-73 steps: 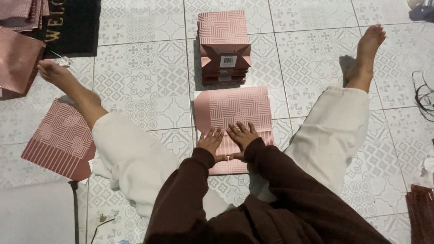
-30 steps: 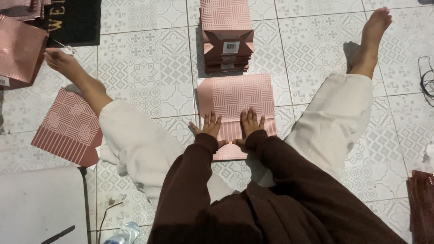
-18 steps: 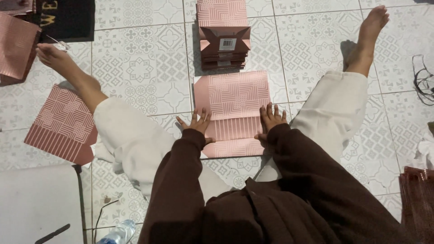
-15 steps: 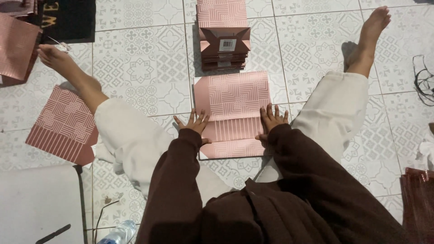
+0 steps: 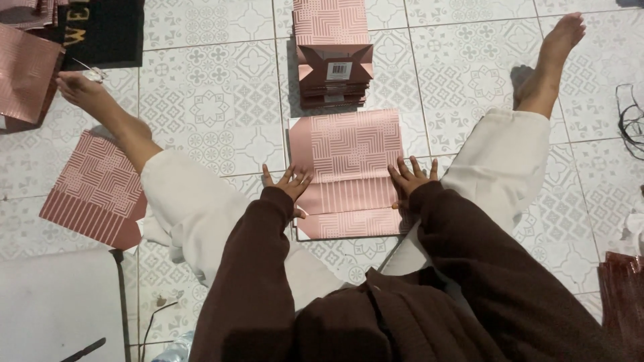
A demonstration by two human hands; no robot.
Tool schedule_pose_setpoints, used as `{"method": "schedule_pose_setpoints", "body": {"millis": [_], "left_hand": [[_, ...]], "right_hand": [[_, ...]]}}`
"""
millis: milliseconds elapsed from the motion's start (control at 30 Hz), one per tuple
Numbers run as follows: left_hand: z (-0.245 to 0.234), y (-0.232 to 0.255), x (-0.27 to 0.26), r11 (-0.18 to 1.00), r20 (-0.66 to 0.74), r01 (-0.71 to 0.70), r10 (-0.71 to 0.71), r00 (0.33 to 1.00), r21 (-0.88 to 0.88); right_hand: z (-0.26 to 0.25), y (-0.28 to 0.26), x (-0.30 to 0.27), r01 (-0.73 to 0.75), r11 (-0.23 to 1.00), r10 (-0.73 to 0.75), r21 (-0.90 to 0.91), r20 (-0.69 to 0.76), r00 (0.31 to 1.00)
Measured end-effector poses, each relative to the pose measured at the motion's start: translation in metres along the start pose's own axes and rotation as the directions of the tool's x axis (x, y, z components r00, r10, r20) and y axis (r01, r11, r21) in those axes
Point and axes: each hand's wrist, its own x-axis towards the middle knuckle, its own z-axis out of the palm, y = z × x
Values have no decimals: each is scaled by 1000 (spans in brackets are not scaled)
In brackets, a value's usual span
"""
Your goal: Folding flat cardboard sheets into boxes and stacking them.
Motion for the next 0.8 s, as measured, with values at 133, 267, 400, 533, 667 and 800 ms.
{"method": "schedule_pose_setpoints", "body": {"millis": [133, 267, 400, 533, 667, 800], "left_hand": [[3, -2, 4, 1000, -5, 4, -4, 1000, 20], [7, -9, 11, 997, 8, -35, 35, 999, 62], [-6, -6, -3, 995, 35, -43, 40, 999, 87], [3, -4, 6, 994, 25, -19, 16, 1000, 106], [4, -1, 8, 995, 33, 3, -6, 999, 102], [-4, 5, 3, 999, 52, 34, -36, 998, 36]], "right_hand": [[1, -4, -3, 0, 999, -1, -46, -41, 999], [-1, -4, -4, -10, 999, 9, -41, -14, 1000], [-8, -5, -9, -8, 998, 7, -59, -13, 1000], [-12, -7, -11, 9, 1000, -10, -9, -42, 999], [-6, -5, -10, -36, 999, 36, -18, -14, 999], [-1, 2, 4, 27, 999, -26, -20, 48, 999]]}}
